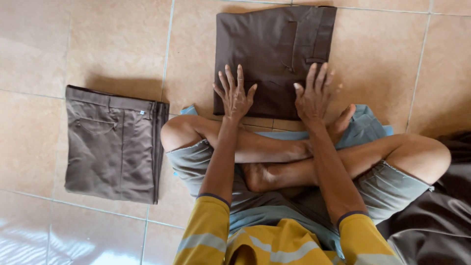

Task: The person sits on the floor and folds a pair of brown trousers by hand. They unfold the garment, align the legs, fold it in half lengthwise, and then fold it into a compact rectangle before placing it on a stack.

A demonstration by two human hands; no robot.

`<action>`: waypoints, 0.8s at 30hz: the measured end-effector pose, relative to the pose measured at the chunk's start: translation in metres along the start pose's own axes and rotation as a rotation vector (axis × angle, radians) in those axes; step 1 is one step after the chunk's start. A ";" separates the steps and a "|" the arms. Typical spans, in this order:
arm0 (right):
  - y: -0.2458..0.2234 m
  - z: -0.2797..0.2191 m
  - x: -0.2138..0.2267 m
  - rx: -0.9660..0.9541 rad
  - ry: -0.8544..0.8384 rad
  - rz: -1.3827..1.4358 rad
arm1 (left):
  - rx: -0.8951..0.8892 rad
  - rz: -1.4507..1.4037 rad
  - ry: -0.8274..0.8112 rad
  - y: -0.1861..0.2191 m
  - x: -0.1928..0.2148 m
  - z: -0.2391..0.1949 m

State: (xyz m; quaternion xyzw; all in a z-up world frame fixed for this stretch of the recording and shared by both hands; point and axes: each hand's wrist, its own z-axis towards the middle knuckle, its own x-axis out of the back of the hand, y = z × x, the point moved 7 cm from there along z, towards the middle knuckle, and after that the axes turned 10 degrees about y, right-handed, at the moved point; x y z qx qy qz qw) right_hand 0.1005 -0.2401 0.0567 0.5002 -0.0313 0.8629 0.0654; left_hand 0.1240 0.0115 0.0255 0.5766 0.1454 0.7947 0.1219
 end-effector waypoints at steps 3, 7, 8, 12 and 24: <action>0.000 -0.007 -0.016 -0.007 -0.032 0.066 | -0.017 0.037 0.005 -0.002 -0.011 0.003; 0.010 -0.017 -0.051 -0.068 -0.070 0.068 | 0.034 0.075 -0.109 -0.015 -0.031 0.001; 0.011 -0.019 -0.060 -0.080 -0.089 0.099 | 0.035 0.098 -0.116 -0.016 -0.032 0.000; 0.013 -0.016 -0.060 -0.115 -0.120 0.175 | 0.039 0.147 -0.117 -0.017 -0.036 0.002; 0.096 -0.045 -0.153 -0.451 -0.228 0.247 | 0.541 -0.060 0.044 -0.114 -0.065 0.020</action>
